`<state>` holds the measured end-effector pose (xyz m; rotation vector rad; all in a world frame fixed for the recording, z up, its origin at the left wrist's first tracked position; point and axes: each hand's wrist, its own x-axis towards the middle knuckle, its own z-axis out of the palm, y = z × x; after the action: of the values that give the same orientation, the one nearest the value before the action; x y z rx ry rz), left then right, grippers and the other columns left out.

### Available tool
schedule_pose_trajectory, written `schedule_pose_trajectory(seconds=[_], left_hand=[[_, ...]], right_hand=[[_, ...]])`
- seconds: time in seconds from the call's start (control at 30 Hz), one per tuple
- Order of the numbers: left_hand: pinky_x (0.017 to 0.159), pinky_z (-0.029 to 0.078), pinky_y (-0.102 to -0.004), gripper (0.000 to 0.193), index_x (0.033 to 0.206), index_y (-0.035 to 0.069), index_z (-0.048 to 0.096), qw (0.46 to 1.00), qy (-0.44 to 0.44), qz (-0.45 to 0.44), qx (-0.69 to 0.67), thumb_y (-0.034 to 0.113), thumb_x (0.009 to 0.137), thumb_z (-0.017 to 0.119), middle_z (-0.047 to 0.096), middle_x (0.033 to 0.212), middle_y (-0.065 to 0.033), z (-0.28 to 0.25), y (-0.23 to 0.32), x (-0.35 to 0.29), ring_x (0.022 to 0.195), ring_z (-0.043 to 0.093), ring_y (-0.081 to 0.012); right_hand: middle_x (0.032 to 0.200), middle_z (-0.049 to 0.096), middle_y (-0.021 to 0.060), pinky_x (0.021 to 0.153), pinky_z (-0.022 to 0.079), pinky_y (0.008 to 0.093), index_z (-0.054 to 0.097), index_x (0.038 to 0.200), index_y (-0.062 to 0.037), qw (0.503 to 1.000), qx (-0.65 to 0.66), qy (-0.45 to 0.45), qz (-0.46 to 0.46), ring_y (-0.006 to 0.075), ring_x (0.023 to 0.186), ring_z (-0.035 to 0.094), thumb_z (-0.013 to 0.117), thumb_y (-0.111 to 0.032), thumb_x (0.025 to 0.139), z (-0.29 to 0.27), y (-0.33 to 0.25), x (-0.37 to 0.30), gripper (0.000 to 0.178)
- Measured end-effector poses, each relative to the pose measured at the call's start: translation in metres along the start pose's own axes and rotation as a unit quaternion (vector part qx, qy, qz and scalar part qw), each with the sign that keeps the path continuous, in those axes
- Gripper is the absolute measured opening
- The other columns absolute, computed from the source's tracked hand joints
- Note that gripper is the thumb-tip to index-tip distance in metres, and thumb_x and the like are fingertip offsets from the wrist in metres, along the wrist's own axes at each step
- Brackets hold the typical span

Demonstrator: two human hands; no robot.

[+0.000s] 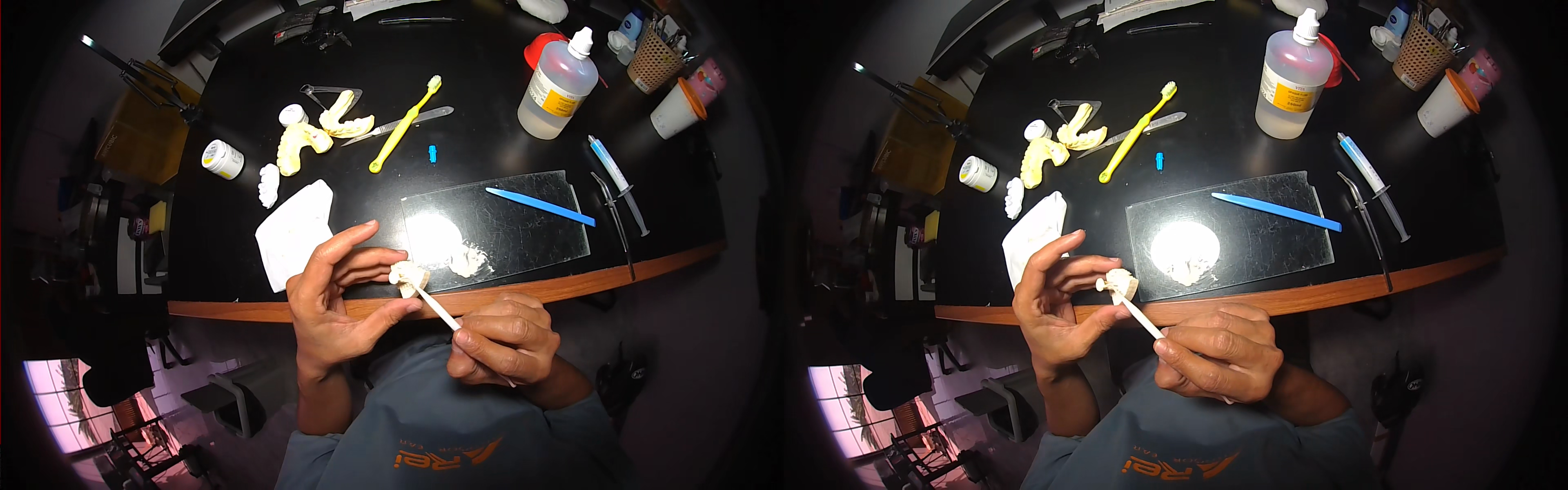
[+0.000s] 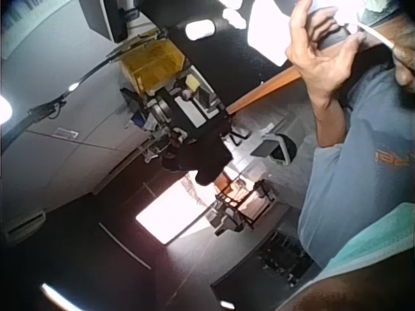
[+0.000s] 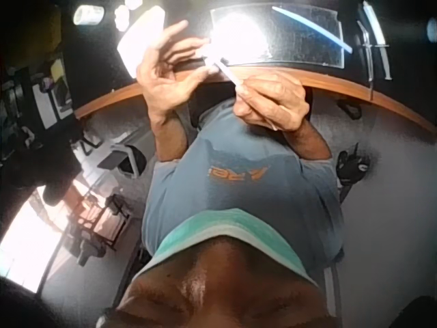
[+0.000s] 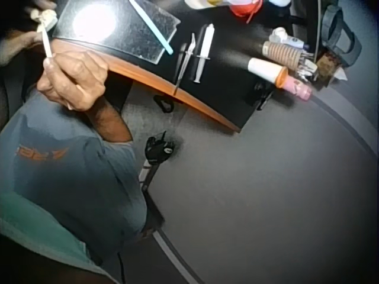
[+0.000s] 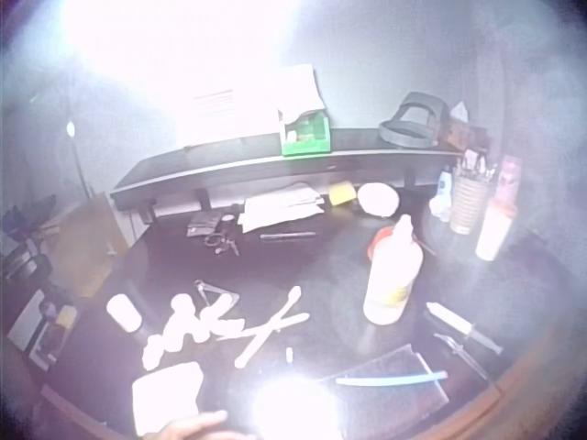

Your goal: The person mixes a white substance on a glass plate using a spatula, holds a small dental component with pliers, and applies the mixture to it. The person then uses a syringe to apply a liquid to a dental model before applying more of the mixed substance to the dental component.

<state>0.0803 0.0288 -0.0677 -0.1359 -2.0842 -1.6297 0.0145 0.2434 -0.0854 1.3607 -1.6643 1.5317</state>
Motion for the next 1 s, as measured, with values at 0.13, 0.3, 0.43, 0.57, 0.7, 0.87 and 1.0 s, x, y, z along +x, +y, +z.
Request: schedule_pose_trajectory(seconds=[0.13, 0.3, 0.43, 0.57, 0.7, 0.87, 1.0], left_hand=[[0.091, 0.064, -0.0312, 0.085, 0.141, -0.008, 0.055, 1.000, 0.004, -0.003, 0.005, 0.002, 0.068, 0.099, 0.078, 0.108, -0.0217, -0.0006, -0.0004, -0.0009, 0.102, 0.078, -0.0237], [0.091, 0.064, -0.0310, 0.085, 0.141, -0.007, 0.055, 1.000, 0.003, -0.003, 0.005, 0.002, 0.068, 0.099, 0.078, 0.108, -0.0214, -0.0001, -0.0007, -0.0005, 0.102, 0.078, -0.0235], [0.090, 0.065, -0.0312, 0.085, 0.141, -0.007, 0.056, 1.000, 0.005, -0.001, 0.006, 0.002, 0.068, 0.099, 0.078, 0.108, -0.0211, 0.0002, 0.0003, -0.0004, 0.102, 0.078, -0.0235], [0.090, 0.065, -0.0316, 0.084, 0.140, -0.007, 0.056, 1.000, 0.003, 0.003, 0.008, 0.002, 0.068, 0.098, 0.078, 0.108, -0.0210, 0.0006, 0.0000, 0.0005, 0.101, 0.079, -0.0237], [0.091, 0.065, -0.0321, 0.084, 0.140, -0.007, 0.056, 1.000, 0.001, 0.000, 0.008, 0.002, 0.068, 0.098, 0.078, 0.108, -0.0210, 0.0001, 0.0004, 0.0003, 0.102, 0.079, -0.0241], [0.091, 0.065, -0.0320, 0.083, 0.140, -0.007, 0.056, 1.000, 0.001, 0.001, 0.005, 0.002, 0.069, 0.098, 0.078, 0.108, -0.0209, -0.0001, 0.0001, 0.0004, 0.102, 0.079, -0.0241], [0.090, 0.065, -0.0313, 0.084, 0.140, -0.007, 0.056, 1.000, 0.004, -0.001, 0.005, 0.002, 0.069, 0.098, 0.078, 0.107, -0.0205, 0.0011, 0.0000, 0.0004, 0.101, 0.079, -0.0237]], right_hand=[[0.093, 0.072, 0.0039, 0.060, 0.062, 0.0277, 0.075, 0.111, -0.0049, 1.000, 0.008, -0.001, -0.001, 0.0154, 0.073, 0.075, 0.080, 0.005, 0.072, 0.0008, 0.0001, 0.0002, 0.040], [0.094, 0.072, 0.0038, 0.060, 0.062, 0.0277, 0.075, 0.111, -0.0049, 1.000, 0.008, -0.014, 0.002, 0.0151, 0.073, 0.074, 0.079, 0.006, 0.072, -0.0015, -0.0003, 0.0005, 0.040], [0.094, 0.072, 0.0041, 0.059, 0.061, 0.0274, 0.075, 0.111, -0.0050, 1.000, 0.010, -0.012, 0.000, 0.0152, 0.074, 0.075, 0.079, 0.007, 0.071, -0.0013, -0.0001, 0.0004, 0.042], [0.094, 0.072, 0.0044, 0.058, 0.060, 0.0268, 0.075, 0.111, -0.0052, 1.000, 0.009, -0.009, 0.005, 0.0153, 0.074, 0.075, 0.080, 0.007, 0.071, -0.0010, -0.0003, -0.0016, 0.042], [0.094, 0.072, 0.0044, 0.057, 0.060, 0.0266, 0.075, 0.111, -0.0051, 1.000, -0.003, -0.002, -0.003, 0.0152, 0.072, 0.075, 0.080, 0.007, 0.071, 0.0002, 0.0005, -0.0005, 0.041], [0.094, 0.072, 0.0047, 0.057, 0.060, 0.0265, 0.074, 0.110, -0.0046, 1.000, 0.015, -0.011, 0.000, 0.0152, 0.072, 0.074, 0.080, 0.007, 0.072, -0.0014, 0.0001, 0.0008, 0.040], [0.093, 0.072, 0.0050, 0.056, 0.059, 0.0261, 0.075, 0.110, -0.0044, 1.000, 0.015, -0.010, -0.001, 0.0152, 0.072, 0.074, 0.081, 0.006, 0.072, -0.0014, 0.0004, -0.0001, 0.039]])
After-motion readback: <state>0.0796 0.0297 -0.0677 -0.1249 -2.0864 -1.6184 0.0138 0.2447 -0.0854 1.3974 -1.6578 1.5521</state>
